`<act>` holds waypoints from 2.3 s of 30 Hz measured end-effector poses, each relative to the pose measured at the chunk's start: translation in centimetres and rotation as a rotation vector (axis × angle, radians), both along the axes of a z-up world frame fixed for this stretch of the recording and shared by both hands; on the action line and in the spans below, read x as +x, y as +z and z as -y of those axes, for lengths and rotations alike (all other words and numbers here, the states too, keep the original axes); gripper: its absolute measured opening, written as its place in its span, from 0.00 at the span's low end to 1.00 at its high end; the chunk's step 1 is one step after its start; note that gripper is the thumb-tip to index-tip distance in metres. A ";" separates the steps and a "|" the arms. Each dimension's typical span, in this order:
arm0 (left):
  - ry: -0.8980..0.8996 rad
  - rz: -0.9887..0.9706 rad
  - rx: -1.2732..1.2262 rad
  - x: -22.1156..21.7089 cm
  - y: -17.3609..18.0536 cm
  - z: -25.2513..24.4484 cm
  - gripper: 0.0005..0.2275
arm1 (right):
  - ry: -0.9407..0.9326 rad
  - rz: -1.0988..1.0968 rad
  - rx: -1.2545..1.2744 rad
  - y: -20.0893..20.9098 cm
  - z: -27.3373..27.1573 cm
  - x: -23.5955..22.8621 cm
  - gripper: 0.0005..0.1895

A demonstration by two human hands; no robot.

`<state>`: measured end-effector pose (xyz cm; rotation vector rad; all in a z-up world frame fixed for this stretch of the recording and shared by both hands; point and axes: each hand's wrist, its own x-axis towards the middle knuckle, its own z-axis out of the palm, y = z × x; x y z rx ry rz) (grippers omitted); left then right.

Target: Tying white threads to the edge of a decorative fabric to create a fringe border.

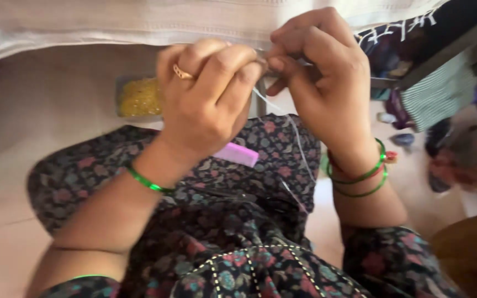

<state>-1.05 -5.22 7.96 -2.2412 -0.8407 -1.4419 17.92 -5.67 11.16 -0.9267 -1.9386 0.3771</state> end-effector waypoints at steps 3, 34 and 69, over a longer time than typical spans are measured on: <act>0.040 -0.068 0.120 -0.1 0.5 -0.2 0.07 | 0.051 -0.025 -0.010 0.0 -0.2 -0.4 0.11; -0.488 0.365 -0.562 2.1 -4.7 -0.9 0.06 | -0.145 -0.277 -0.164 -7.1 2.1 0.3 0.02; -0.824 1.013 -1.366 3.9 -10.2 -8.8 0.09 | -0.112 0.383 -0.757 -21.9 18.1 7.7 0.21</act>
